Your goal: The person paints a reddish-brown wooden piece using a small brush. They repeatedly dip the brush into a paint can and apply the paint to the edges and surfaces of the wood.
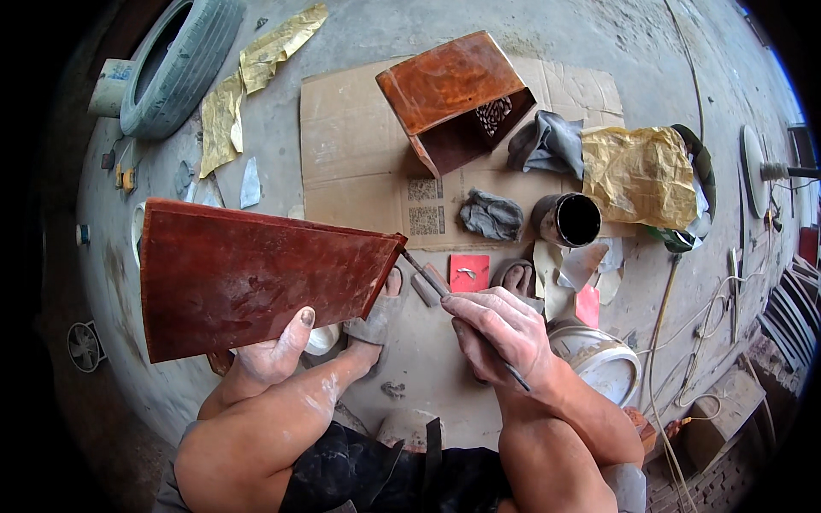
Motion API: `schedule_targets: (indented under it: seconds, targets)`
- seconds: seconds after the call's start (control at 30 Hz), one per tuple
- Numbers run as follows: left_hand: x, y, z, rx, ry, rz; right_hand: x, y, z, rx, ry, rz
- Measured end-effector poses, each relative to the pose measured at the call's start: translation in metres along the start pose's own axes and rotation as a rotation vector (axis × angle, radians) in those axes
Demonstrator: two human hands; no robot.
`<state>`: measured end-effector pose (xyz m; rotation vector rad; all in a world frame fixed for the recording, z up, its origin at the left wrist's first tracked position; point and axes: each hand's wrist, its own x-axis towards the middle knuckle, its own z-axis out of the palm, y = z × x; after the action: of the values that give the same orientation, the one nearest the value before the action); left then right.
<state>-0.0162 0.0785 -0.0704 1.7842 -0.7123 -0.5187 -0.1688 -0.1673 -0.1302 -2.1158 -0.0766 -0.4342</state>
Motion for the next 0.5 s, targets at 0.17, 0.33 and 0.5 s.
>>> schedule_targets:
  seconds: [0.17, 0.33, 0.5]
  targets:
    - [0.0023, -0.0008, 0.0016, -0.014, -0.018, 0.022, -0.0019, 0.0012, 0.0007, -0.004, 0.004, -0.008]
    - [0.0030, 0.0062, 0.0002, 0.023, -0.008, 0.009, 0.0004, -0.0016, 0.0004, 0.009, -0.023, -0.016]
    - [-0.0031, -0.0003, -0.0049, 0.107, -0.008, 0.014, 0.0002, -0.0024, 0.0016, 0.041, -0.043, -0.030]
